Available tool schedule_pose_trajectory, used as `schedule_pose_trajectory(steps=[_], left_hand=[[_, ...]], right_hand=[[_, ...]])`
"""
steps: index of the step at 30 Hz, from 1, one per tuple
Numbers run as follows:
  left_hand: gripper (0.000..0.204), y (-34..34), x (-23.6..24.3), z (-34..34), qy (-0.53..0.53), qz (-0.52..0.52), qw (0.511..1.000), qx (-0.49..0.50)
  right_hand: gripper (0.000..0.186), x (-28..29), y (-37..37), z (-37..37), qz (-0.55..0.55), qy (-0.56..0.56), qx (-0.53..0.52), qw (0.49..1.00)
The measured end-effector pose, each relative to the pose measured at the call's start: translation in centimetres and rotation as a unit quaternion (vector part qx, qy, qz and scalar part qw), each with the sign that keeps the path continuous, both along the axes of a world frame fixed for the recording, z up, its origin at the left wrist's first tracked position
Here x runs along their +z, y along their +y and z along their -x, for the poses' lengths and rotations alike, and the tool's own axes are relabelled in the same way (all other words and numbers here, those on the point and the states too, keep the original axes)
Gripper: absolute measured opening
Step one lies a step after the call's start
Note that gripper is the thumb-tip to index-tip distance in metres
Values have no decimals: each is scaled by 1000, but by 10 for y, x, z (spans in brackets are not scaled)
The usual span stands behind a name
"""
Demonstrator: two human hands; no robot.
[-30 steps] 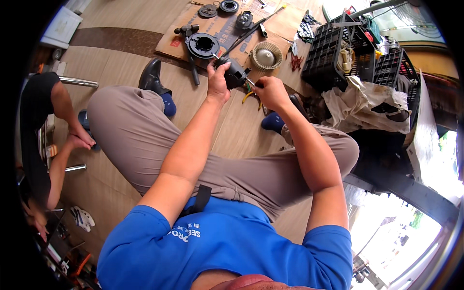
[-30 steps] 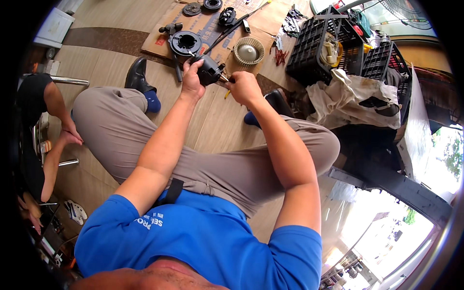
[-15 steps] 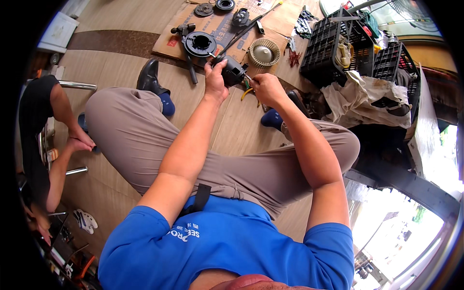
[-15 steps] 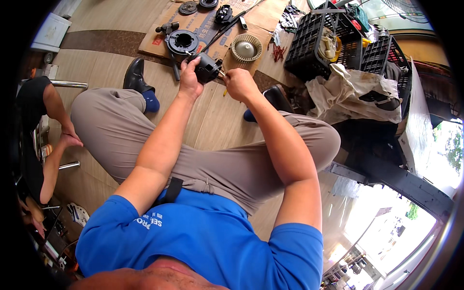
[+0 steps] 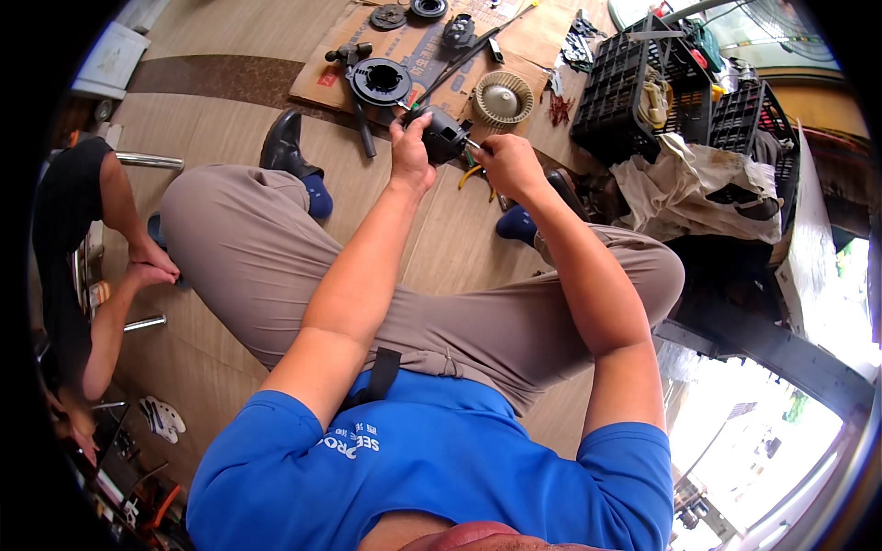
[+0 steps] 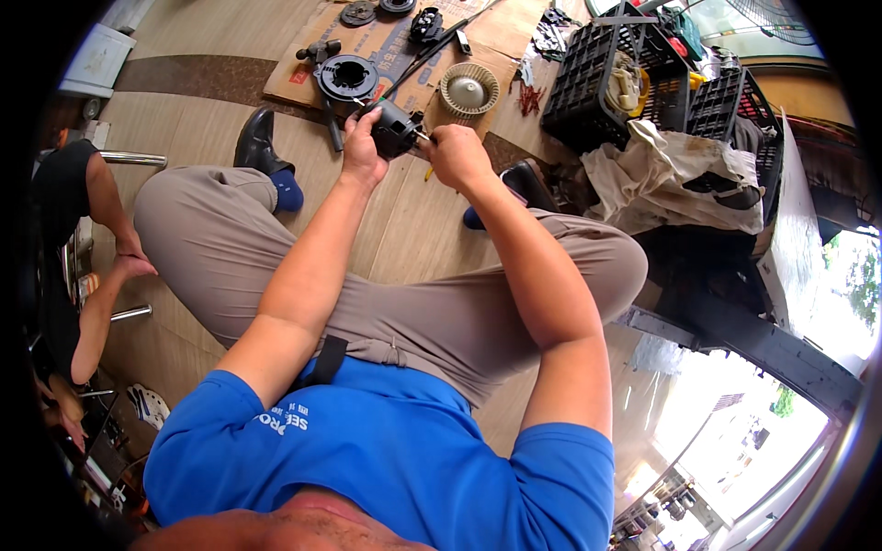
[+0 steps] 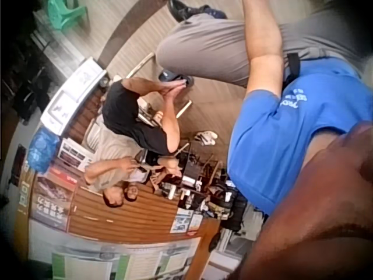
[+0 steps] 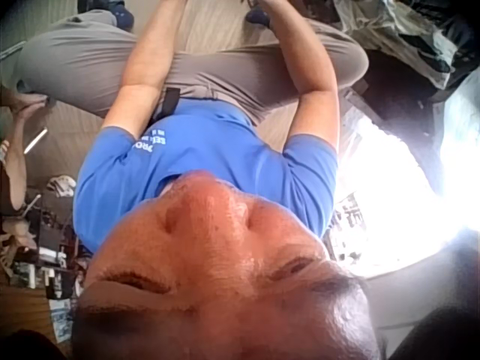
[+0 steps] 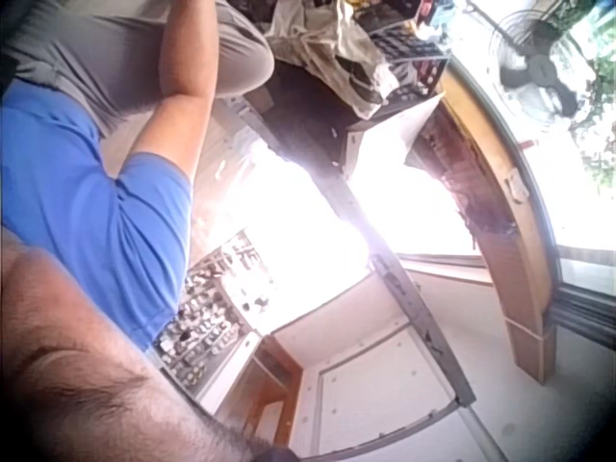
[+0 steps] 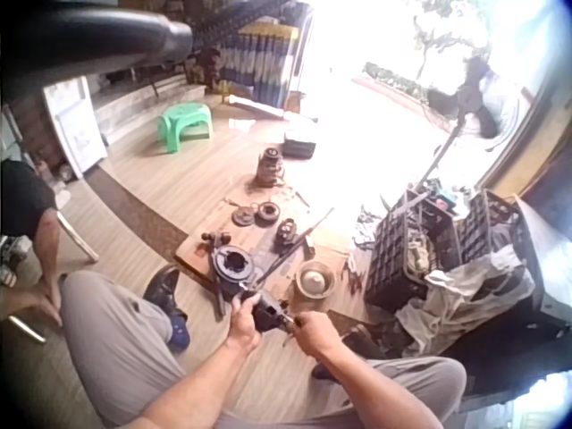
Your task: The person assembles a small motor by placing internal components into the housing, fitting the two halves together, and securing them with a screwdriver.
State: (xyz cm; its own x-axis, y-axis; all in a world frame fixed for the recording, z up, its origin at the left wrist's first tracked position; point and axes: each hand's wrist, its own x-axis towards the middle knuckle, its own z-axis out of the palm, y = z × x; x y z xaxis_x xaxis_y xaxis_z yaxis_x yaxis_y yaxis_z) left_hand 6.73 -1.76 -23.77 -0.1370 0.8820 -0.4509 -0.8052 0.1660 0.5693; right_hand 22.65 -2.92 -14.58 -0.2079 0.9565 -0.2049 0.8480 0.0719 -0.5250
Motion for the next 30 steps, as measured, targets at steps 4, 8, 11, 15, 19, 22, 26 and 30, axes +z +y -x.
schedule_pose_trajectory(steps=[4,8,11,15,19,22,26,30], left_hand=[[52,-1,2,0,-1,1,1000,2],[53,-3,9,-3,8,13,1000,10],[53,-4,7,-4,18,14,1000,17],[54,-3,5,-5,22,28,999,26],[54,-2,4,-3,25,48,998,36],[58,3,-1,0,42,31,998,43],[57,9,1,6,55,26,997,50],[54,14,3,12,23,11,998,51]], right_hand=[[24,0,1,2,16,-10,17,1000],[22,7,-1,0,-9,-24,-9,1000],[22,7,-1,1,-27,-36,-17,999],[22,7,-1,3,-23,-13,-22,999],[23,2,1,5,-13,-5,6,1000],[23,-1,8,3,-25,4,15,1000],[21,10,15,6,-61,-10,22,998],[23,13,22,17,-49,-1,3,999]])
